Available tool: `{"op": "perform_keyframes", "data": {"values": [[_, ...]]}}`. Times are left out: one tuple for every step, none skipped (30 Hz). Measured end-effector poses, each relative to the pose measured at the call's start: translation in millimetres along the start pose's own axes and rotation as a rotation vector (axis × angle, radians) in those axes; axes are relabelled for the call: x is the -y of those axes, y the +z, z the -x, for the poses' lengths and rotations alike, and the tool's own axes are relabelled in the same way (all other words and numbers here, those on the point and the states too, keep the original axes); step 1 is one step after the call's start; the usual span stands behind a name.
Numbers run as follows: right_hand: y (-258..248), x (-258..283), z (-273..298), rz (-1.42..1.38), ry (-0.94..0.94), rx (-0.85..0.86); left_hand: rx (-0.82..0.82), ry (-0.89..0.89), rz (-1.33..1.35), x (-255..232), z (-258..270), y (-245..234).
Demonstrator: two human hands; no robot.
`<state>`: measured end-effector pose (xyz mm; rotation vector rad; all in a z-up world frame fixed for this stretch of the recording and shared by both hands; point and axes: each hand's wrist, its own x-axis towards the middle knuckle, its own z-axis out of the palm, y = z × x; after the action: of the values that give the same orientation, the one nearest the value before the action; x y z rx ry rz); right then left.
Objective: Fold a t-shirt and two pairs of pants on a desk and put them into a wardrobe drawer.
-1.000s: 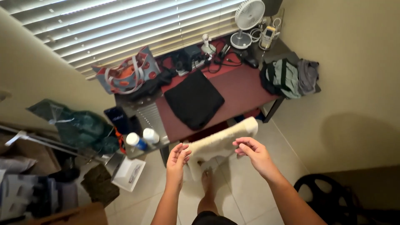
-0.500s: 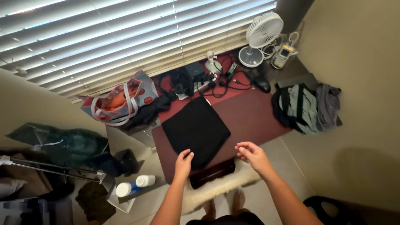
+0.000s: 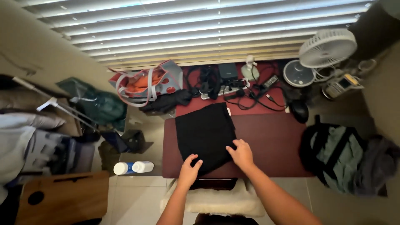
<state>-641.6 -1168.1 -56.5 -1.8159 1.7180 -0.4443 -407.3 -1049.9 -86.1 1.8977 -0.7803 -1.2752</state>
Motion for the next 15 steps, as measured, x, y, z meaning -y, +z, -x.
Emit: {"op": "perform_keyframes", "data": {"values": [[-3,8,-2,0.015,-0.137,-0.055,-0.038,0.061,-0.029,-5,0,5],[-5,15,1,0.030,-0.268,-0.107,-0.071,0.116,-0.059,-7,5,10],[-3,24,4,0.030,-0.277,-0.093,-0.083,0.106,-0.054,-21,8,11],[-1,33,8,-0.048,-0.457,-0.069,-0.085,0.077,0.093,-35,11,13],[1,41,13,-0.130,-0.635,-0.042,-0.087,0.050,0.239,-49,14,14],[1,55,21,-0.130,-0.641,-0.030,-0.098,0.043,0.246,-62,18,9],[0,70,30,-0.187,-0.718,0.115,-0.118,-0.008,0.368,-75,22,4],[-1,85,38,-0.243,-0.796,0.261,-0.141,-0.054,0.492,-88,26,-2],[-5,94,43,-0.242,-0.806,0.273,-0.153,-0.057,0.502,-86,27,-10],[-8,104,49,-0.262,-0.887,0.399,-0.248,-0.059,0.301,-84,28,-20],[-11,115,55,-0.281,-0.966,0.527,-0.340,-0.067,0.097,-82,30,-29],[-15,119,55,-0.286,-0.975,0.541,-0.355,-0.074,0.100,-67,28,-39],[-18,123,55,-0.289,-1.047,0.558,-0.437,-0.023,0.084,-51,27,-49],[-22,127,53,-0.289,-1.114,0.566,-0.510,0.035,0.065,-37,22,-59],[-18,116,44,-0.293,-1.118,0.569,-0.517,0.034,0.064,-40,26,-68]]}}
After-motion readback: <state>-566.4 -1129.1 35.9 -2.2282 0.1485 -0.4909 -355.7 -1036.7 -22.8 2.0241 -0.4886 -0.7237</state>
